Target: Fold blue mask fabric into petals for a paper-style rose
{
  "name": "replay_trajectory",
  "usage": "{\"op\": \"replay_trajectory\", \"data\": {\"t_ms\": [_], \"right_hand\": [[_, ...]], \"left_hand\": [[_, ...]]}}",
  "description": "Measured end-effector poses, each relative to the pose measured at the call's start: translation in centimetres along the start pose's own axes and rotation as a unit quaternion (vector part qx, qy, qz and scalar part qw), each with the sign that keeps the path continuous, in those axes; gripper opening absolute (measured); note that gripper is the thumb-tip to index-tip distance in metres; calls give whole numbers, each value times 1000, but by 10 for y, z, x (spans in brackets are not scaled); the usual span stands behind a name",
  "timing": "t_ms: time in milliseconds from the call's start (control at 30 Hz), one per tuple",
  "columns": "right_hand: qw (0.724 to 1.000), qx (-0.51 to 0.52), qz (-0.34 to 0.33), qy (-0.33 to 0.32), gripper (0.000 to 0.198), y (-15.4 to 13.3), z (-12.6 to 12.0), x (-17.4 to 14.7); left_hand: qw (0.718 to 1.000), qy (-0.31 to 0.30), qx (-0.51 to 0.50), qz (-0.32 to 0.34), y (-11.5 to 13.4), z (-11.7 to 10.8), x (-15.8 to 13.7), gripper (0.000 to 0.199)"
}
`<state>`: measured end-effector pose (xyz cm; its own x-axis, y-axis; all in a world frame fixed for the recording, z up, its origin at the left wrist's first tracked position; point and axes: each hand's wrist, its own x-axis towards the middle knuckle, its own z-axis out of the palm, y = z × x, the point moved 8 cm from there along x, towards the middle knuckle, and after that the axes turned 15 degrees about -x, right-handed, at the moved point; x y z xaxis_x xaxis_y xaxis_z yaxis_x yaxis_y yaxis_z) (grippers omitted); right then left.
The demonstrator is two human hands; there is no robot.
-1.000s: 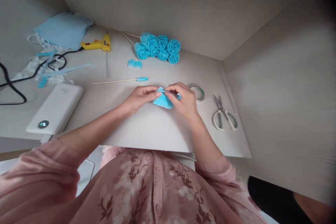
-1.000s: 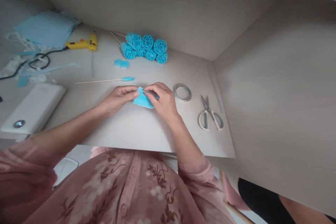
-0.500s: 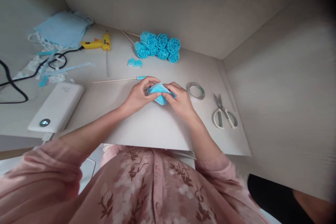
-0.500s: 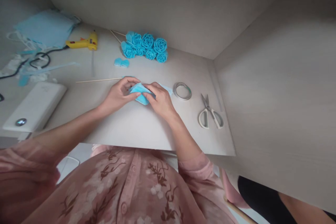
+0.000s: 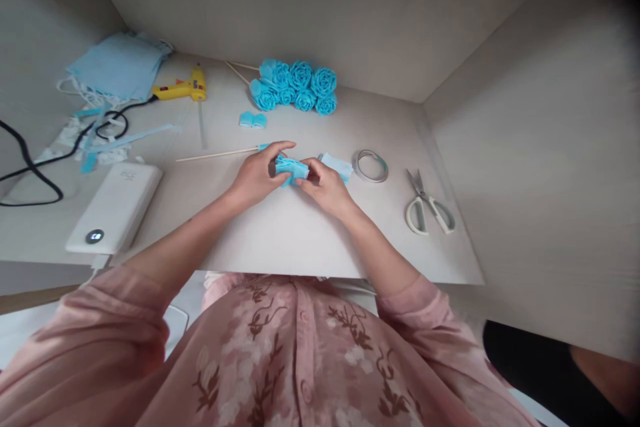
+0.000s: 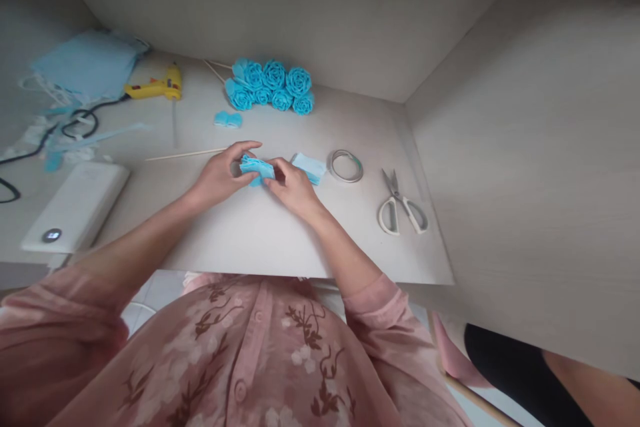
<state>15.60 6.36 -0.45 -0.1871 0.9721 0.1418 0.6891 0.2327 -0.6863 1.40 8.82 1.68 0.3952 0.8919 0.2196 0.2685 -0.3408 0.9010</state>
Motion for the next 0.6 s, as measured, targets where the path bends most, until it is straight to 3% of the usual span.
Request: {"op": "replay_trajectory", "data": {"t_ms": [367, 600], "right_hand": [[999, -5, -15, 29, 35, -6, -5, -1], [996, -46, -31, 66, 24, -8, -12, -1]], "left_hand": [[999, -13, -30, 9, 1, 4, -1, 58], [999, 18, -27, 31, 8, 2, -4, 55]]}}
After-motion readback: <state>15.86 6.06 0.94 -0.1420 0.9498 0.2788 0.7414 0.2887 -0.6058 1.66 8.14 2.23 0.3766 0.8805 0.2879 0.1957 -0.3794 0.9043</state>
